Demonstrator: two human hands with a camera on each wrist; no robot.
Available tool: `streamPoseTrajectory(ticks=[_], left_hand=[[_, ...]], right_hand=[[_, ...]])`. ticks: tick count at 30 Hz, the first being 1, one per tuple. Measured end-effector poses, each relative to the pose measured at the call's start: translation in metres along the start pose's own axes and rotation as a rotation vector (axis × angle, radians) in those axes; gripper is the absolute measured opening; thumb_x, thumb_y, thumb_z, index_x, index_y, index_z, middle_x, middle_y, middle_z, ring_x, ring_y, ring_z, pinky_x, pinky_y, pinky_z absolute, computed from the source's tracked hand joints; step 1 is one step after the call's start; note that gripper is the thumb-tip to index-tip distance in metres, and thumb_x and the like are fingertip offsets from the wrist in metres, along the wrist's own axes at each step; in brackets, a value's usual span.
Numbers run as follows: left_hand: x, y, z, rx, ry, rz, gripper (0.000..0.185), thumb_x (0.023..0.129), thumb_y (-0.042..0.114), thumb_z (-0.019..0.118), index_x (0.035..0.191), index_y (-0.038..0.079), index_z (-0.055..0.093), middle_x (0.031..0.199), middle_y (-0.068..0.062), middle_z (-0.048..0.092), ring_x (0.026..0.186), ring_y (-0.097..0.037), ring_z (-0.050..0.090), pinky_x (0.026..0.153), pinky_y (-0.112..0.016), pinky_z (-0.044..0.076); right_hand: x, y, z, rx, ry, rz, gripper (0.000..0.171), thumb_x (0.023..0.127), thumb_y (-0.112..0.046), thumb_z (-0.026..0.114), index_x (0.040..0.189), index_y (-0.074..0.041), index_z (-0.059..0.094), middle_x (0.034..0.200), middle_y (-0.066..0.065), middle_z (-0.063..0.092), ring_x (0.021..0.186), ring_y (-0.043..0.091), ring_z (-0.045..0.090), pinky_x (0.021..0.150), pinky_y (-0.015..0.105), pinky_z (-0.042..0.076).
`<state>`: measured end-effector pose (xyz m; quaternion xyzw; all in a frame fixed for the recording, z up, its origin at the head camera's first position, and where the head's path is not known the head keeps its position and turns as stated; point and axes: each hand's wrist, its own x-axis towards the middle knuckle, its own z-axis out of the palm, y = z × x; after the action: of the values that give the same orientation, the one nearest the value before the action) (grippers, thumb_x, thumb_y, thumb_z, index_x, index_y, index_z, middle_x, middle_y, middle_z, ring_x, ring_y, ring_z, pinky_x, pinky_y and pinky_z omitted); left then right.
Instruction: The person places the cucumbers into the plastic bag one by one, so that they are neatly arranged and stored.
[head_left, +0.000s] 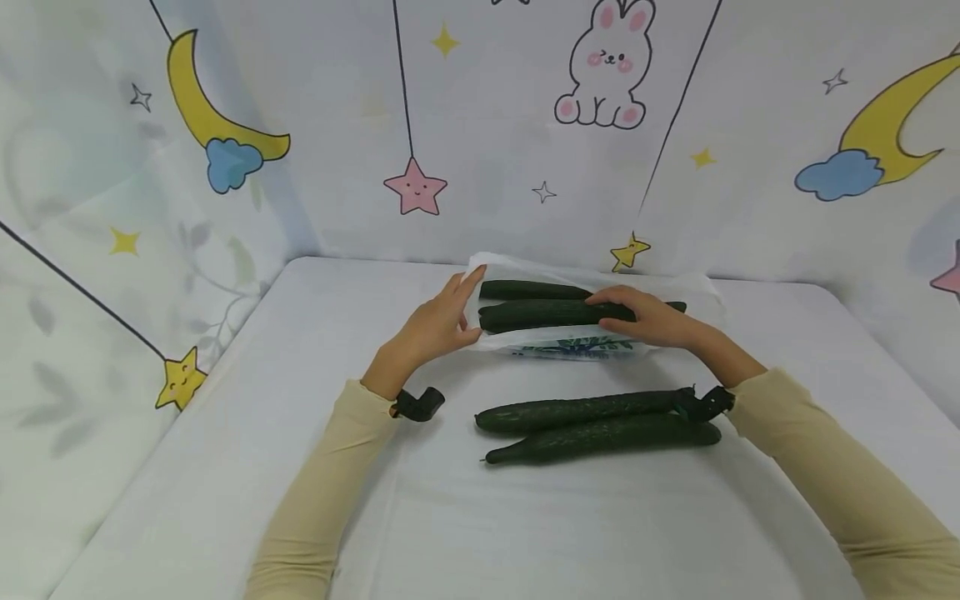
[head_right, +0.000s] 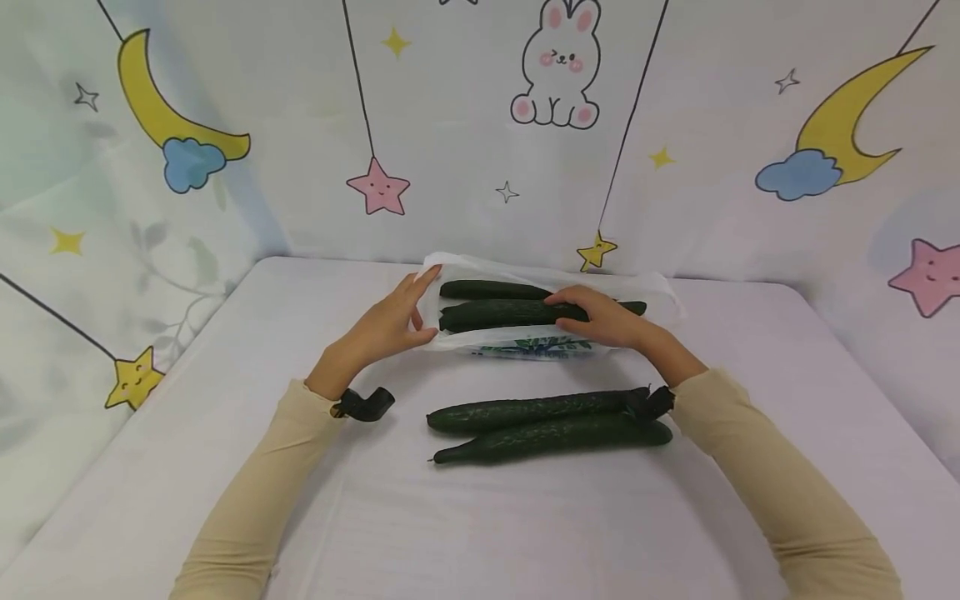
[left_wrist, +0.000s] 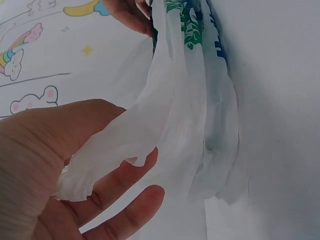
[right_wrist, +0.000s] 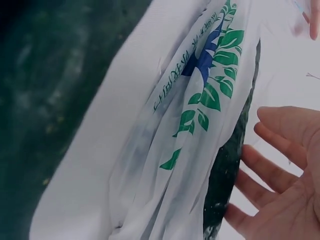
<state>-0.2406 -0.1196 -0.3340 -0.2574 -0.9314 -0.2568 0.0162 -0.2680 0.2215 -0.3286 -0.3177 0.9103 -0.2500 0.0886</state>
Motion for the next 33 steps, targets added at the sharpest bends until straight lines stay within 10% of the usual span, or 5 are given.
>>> streamPoseTrajectory(ticks=[22, 33], left_hand=[[-0.001, 0.001, 0.000, -0.029, -0.003, -0.007, 0.086, 0.086, 0.021, 0.064, 0.151, 0.019, 0.007, 0.142, -0.015, 0.030, 0.080, -0.013, 0.058, 0.064, -0.026, 0.043], [0.000, -0.002, 0.002, -0.018, 0.005, 0.017, 0.086, 0.086, 0.021, 0.064, 0.151, 0.017, 0.008, 0.144, -0.018, 0.029, 0.079, -0.014, 0.059, 0.064, -0.027, 0.045]], right_hand=[[-0.023, -0.022, 0.005, 0.036, -0.036, -0.153, 0.039, 0.091, -0.016, 0.060, 0.128, -0.007, 0.052, 0.129, 0.006, 0.052, 0.121, 0.024, 0.046, 0.094, 0.050, 0.039], [-0.033, -0.035, 0.010, 0.039, -0.138, -0.081, 0.031, 0.092, -0.025, 0.058, 0.121, -0.016, 0.058, 0.123, 0.005, 0.056, 0.104, 0.018, 0.054, 0.084, 0.037, 0.047]])
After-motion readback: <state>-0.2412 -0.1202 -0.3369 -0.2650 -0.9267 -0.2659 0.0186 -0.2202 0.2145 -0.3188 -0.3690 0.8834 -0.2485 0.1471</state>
